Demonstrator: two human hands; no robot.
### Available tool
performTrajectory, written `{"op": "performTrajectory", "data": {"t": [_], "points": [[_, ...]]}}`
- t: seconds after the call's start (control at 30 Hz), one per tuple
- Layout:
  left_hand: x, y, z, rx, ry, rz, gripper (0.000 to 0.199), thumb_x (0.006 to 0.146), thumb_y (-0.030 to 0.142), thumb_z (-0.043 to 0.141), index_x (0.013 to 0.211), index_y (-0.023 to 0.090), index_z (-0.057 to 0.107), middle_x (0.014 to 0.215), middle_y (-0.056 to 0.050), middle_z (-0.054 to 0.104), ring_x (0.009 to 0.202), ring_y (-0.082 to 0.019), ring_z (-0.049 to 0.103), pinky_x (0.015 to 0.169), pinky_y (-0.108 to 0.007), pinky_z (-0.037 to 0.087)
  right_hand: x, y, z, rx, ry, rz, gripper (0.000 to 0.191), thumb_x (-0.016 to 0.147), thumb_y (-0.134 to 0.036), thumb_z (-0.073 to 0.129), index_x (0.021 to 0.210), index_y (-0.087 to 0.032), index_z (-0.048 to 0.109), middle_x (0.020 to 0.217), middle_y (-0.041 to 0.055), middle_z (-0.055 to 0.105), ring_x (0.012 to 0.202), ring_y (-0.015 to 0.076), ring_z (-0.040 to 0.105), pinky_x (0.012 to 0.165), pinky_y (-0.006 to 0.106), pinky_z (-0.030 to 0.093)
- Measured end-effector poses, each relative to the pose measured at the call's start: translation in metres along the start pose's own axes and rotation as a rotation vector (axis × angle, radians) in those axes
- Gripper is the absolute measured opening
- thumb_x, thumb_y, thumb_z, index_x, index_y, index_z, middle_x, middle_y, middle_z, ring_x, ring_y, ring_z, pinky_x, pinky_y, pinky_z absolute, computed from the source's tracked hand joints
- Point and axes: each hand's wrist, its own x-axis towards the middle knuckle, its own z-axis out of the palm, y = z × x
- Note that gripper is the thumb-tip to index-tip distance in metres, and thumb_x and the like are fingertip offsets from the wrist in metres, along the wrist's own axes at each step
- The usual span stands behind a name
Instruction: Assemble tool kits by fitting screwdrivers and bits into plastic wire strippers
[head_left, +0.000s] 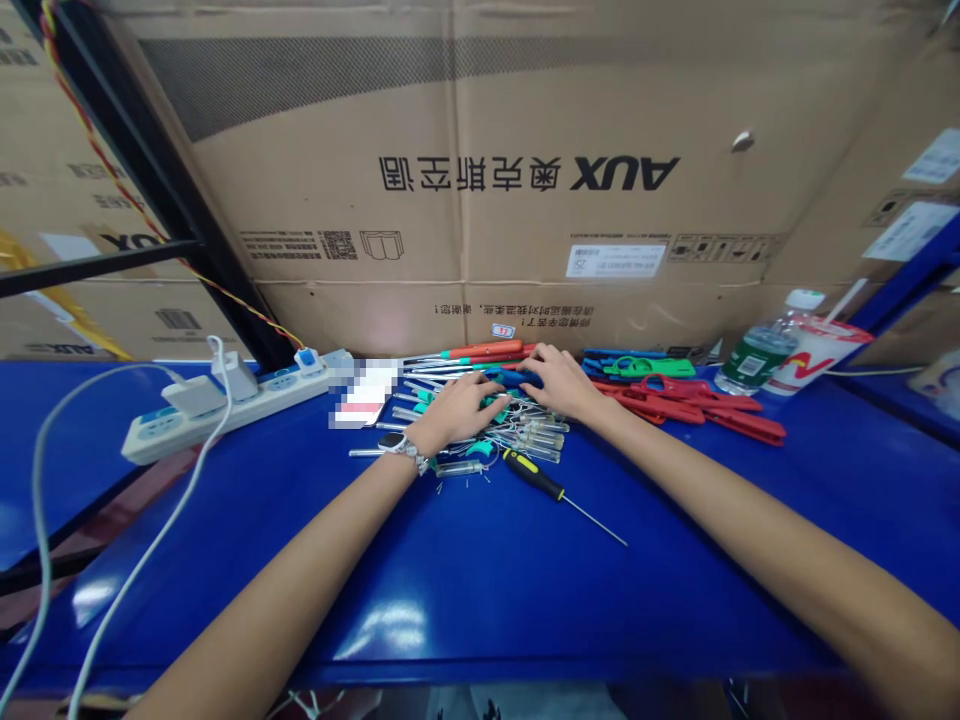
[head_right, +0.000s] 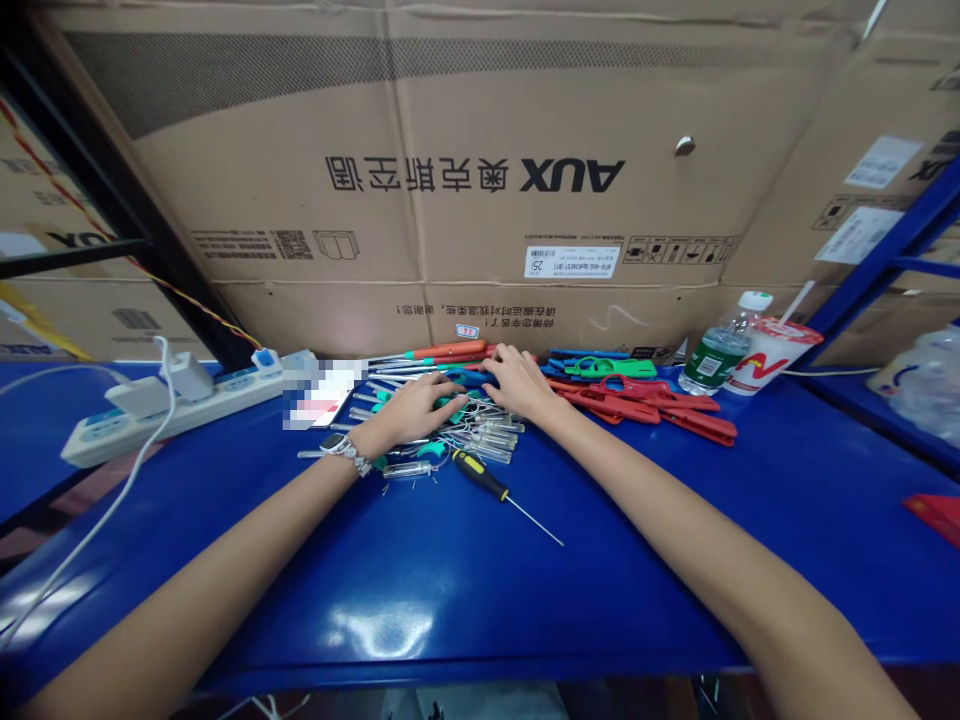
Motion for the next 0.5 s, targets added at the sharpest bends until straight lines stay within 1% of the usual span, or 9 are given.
{"op": "performTrajectory", "data": {"t": [0.13,0.23,0.33,0.43,0.5], "points": [[0.001,-0.001,-0.001,-0.002,0.000,-0.017,0.056,0.108,0.054,0.028,0.118,0.020,0.072,0.121,-0.013,0.067,0.117,-0.033,0.062,0.100,-0.053,0.049,0.003,-0.008,0.002,0.017,0.008,0.081,0.019,0.092,-0.031,0.067,0.107,-0.021,0.072,0.115,0.0121,0.063,0.110,0.0291,0.057,0.091,0.041,0.043],[0.001,0.000,-0.003,0.008,0.014,-0.025,0.057,0.108,0.052,0.025,0.117,0.020,0.071,0.122,-0.013,0.069,0.120,-0.033,0.061,0.101,-0.055,0.046,0.005,-0.013,-0.001,0.091,0.020,0.117,0.025,0.091,-0.031,0.066,0.113,-0.020,0.070,0.116,0.0121,0.064,0.112,0.0296,0.057,0.094,0.042,0.042],[0.000,0.001,-0.006,0.005,0.061,-0.024,0.055,0.109,0.048,0.024,0.115,0.020,0.071,0.121,-0.013,0.070,0.118,-0.032,0.062,0.101,-0.054,0.046,0.003,-0.014,-0.005,0.216,0.056,0.131,0.026,0.093,-0.023,0.057,0.117,-0.021,0.068,0.115,0.0106,0.066,0.112,0.0275,0.058,0.096,0.041,0.043],[-0.002,0.002,-0.012,-0.001,0.104,-0.030,0.054,0.109,0.045,0.024,0.108,0.019,0.071,0.114,-0.013,0.071,0.112,-0.031,0.064,0.098,-0.052,0.047,-0.006,-0.013,-0.008,0.344,0.092,0.123,0.028,0.094,-0.014,0.049,0.112,-0.020,0.069,0.113,0.0097,0.067,0.108,0.0241,0.060,0.096,0.039,0.045],[-0.004,0.003,-0.017,0.001,0.128,-0.025,0.052,0.109,0.043,0.026,0.103,0.017,0.070,0.109,-0.013,0.071,0.107,-0.031,0.065,0.095,-0.049,0.048,-0.015,-0.013,-0.009,0.411,0.120,0.115,0.026,0.093,-0.014,0.050,0.110,-0.018,0.070,0.111,0.0098,0.067,0.104,0.0227,0.062,0.095,0.038,0.046]]}}
